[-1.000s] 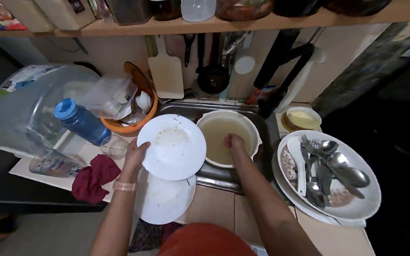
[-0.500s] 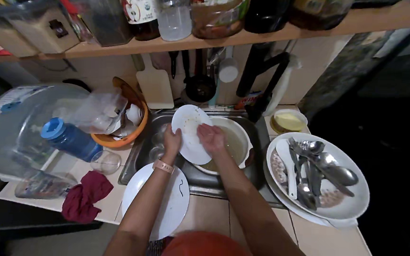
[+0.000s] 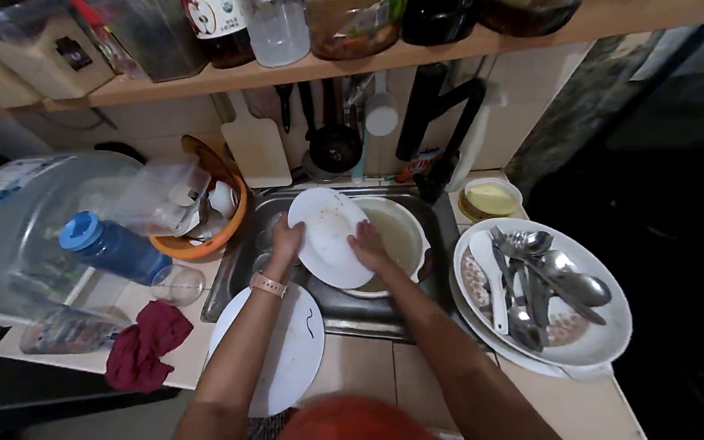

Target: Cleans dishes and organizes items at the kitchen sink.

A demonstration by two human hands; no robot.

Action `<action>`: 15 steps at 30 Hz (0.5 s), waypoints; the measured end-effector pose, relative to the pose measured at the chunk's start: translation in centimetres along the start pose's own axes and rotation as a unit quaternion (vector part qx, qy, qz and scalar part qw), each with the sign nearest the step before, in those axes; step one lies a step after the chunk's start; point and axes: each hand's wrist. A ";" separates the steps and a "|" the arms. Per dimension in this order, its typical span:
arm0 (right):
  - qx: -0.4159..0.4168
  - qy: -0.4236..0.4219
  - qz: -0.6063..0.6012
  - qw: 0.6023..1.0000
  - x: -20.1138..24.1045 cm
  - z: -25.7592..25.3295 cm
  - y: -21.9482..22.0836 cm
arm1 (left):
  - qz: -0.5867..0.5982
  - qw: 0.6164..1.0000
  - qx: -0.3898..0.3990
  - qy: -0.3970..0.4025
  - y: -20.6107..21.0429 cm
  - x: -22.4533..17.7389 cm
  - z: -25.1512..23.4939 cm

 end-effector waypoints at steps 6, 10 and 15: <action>-0.095 0.266 -0.222 0.933 -3.1 -0.3 -1.4 | -0.027 0.999 0.007 -0.036 -1.0 0.4 -0.3; -0.185 0.341 -0.455 0.802 -1.8 1.2 -1.5 | -0.101 0.994 0.027 -0.032 -1.1 0.8 -0.8; -0.007 0.134 -0.751 0.647 1.9 0.0 -0.8 | -0.085 0.994 0.058 -0.034 -0.1 0.9 -1.2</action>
Point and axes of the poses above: each hand's wrist, its own z-axis away from the middle knuckle, its own y-axis out of the palm, x = y × z, and after that the axes turned 5 degrees about y, right-handed
